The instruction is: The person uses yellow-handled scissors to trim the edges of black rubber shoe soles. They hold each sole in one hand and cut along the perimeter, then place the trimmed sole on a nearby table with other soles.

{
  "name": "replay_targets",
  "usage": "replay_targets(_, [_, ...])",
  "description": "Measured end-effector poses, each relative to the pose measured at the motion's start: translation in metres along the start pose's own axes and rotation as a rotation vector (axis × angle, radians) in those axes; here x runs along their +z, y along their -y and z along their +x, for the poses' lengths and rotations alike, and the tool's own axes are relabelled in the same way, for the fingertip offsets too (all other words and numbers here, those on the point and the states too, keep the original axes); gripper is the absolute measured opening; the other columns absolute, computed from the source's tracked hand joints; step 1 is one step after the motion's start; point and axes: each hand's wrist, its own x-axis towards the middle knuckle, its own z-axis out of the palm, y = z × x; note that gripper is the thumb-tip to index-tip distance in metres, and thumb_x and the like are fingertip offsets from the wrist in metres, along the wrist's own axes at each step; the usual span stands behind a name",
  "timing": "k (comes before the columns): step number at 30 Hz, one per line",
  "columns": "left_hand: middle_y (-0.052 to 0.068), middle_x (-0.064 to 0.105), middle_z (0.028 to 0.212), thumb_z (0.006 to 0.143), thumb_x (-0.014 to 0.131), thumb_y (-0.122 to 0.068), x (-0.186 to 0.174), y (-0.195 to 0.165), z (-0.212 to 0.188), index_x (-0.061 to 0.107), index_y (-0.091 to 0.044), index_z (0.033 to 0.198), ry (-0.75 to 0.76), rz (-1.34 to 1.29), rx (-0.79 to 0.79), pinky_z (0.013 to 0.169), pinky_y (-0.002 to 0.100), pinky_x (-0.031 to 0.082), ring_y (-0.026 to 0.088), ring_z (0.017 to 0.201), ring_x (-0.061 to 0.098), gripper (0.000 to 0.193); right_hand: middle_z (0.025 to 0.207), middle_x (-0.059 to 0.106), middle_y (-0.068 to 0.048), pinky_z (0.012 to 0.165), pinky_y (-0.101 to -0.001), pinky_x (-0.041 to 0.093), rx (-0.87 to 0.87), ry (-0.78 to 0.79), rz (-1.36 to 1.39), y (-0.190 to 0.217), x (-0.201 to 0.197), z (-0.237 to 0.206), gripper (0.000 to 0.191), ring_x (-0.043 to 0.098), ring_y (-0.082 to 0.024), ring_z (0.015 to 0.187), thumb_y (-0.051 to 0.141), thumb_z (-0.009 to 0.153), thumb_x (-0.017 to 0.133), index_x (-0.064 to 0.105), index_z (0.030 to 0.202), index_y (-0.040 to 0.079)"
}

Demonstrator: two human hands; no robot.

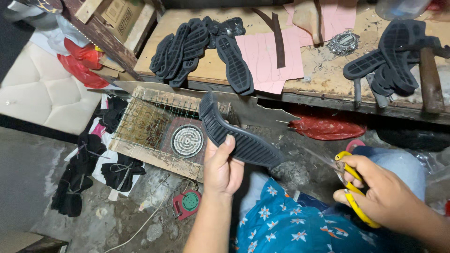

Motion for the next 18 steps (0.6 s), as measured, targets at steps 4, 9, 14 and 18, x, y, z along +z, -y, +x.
replay_targets(4, [0.011, 0.069, 0.111, 0.098, 0.067, -0.001, 0.003, -0.002, -0.003, 0.063, -0.001, 0.120, 0.085, 0.022, -0.015, 0.098, 0.041, 0.054, 0.024, 0.103, 0.067, 0.023, 0.083, 0.063, -0.001, 0.062, -0.0318, 0.055, -0.027, 0.018, -0.037, 0.009, -0.002, 0.000, 0.069, 0.061, -0.018, 0.070, 0.030, 0.066, 0.090, 0.061, 0.126, 0.011])
replay_targets(9, [0.012, 0.069, 0.110, 0.098, 0.071, -0.004, 0.013, 0.005, -0.009, 0.064, 0.002, 0.115, 0.194, 0.044, -0.036, 0.097, 0.039, 0.055, 0.023, 0.103, 0.067, 0.019, 0.083, 0.065, -0.001, 0.063, -0.0312, 0.055, -0.108, -0.010, -0.130, 0.018, 0.000, 0.002, 0.065, 0.063, -0.017, 0.072, 0.033, 0.064, 0.089, 0.064, 0.120, 0.010])
replay_targets(14, [0.013, 0.069, 0.108, 0.098, 0.071, -0.005, 0.022, 0.010, -0.015, 0.065, 0.004, 0.116, 0.227, 0.118, -0.072, 0.097, 0.039, 0.054, 0.023, 0.102, 0.067, 0.021, 0.081, 0.065, -0.002, 0.062, -0.0314, 0.055, -0.261, -0.078, -0.121, 0.020, 0.003, 0.006, 0.068, 0.064, -0.019, 0.070, 0.040, 0.062, 0.090, 0.065, 0.116, 0.007])
replay_targets(18, [0.012, 0.069, 0.109, 0.097, 0.072, -0.005, 0.026, 0.013, -0.018, 0.065, 0.003, 0.116, 0.213, 0.136, -0.108, 0.098, 0.038, 0.054, 0.023, 0.103, 0.067, 0.022, 0.076, 0.070, -0.004, 0.064, -0.0328, 0.055, -0.196, -0.041, -0.151, 0.017, 0.003, 0.006, 0.065, 0.066, -0.020, 0.073, 0.043, 0.062, 0.090, 0.068, 0.112, 0.009])
